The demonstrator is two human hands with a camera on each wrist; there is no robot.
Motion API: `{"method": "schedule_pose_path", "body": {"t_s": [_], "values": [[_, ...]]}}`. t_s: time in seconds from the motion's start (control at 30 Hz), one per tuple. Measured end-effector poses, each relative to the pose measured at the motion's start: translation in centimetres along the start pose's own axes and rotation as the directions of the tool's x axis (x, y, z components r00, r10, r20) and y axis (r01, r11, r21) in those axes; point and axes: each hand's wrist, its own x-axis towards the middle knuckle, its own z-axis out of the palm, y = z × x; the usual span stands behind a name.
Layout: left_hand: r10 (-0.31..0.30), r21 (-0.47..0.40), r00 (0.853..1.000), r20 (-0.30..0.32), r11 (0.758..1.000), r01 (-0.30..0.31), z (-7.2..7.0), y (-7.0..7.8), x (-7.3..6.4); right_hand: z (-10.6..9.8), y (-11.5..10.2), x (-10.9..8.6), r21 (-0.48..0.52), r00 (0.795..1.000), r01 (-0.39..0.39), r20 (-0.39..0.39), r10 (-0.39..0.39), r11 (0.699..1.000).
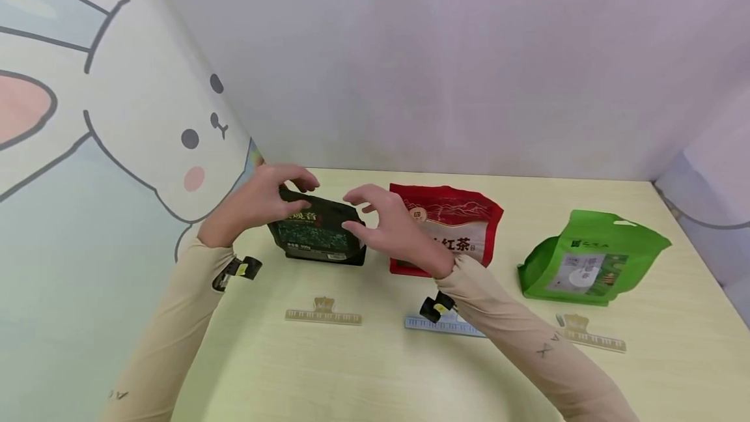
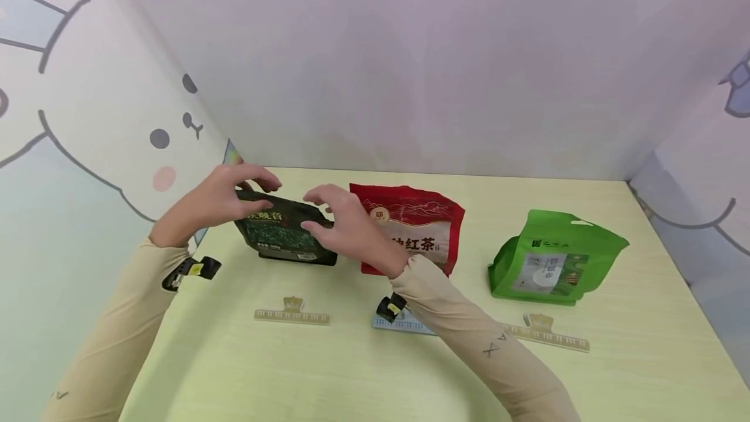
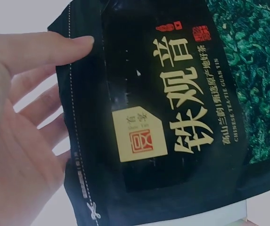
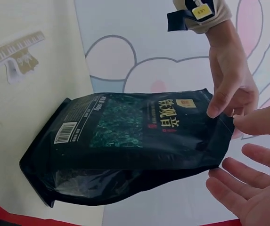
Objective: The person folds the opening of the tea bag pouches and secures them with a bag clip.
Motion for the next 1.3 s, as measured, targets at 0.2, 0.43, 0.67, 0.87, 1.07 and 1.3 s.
{"method": "schedule_pose_path", "body": {"t_s": [0.2, 0.43, 0.67, 0.87, 1.07, 1.3], "values": [[-0.016, -0.023, 0.999, 0.046, 1.0, 0.018, 0.0, 0.2, 0.5, 0.9, 0.3, 0.7, -0.009, 1.0, -0.008, 0.03, 0.008, 1.0], [-0.026, -0.011, 0.997, 0.076, 1.0, 0.027, 0.0, 0.2, 0.8, 1.7, 0.5, 1.3, -0.021, 0.999, -0.036, 0.026, 0.037, 0.999], [-0.022, 0.0, 0.997, 0.081, 1.0, 0.022, 0.1, 0.4, 1.0, 2.2, 0.9, 1.4, -0.011, 0.998, -0.056, -0.001, 0.056, 0.998], [-0.024, 0.025, 0.997, 0.074, 0.999, 0.022, 0.3, 0.6, 1.1, 2.5, 1.1, 1.4, -0.028, 0.998, -0.066, -0.021, 0.066, 0.997], [-0.003, 0.039, 0.997, 0.071, 0.999, 0.0, 0.5, 0.8, 1.2, 3.0, 1.4, 1.4, -0.069, 0.996, -0.082, -0.042, 0.079, 0.994], [-0.01, 0.033, 0.997, 0.072, 0.999, 0.008, 0.6, 0.7, 1.1, 3.6, 1.8, 1.4, -0.107, 0.996, -0.063, -0.061, 0.057, 0.992]]}}
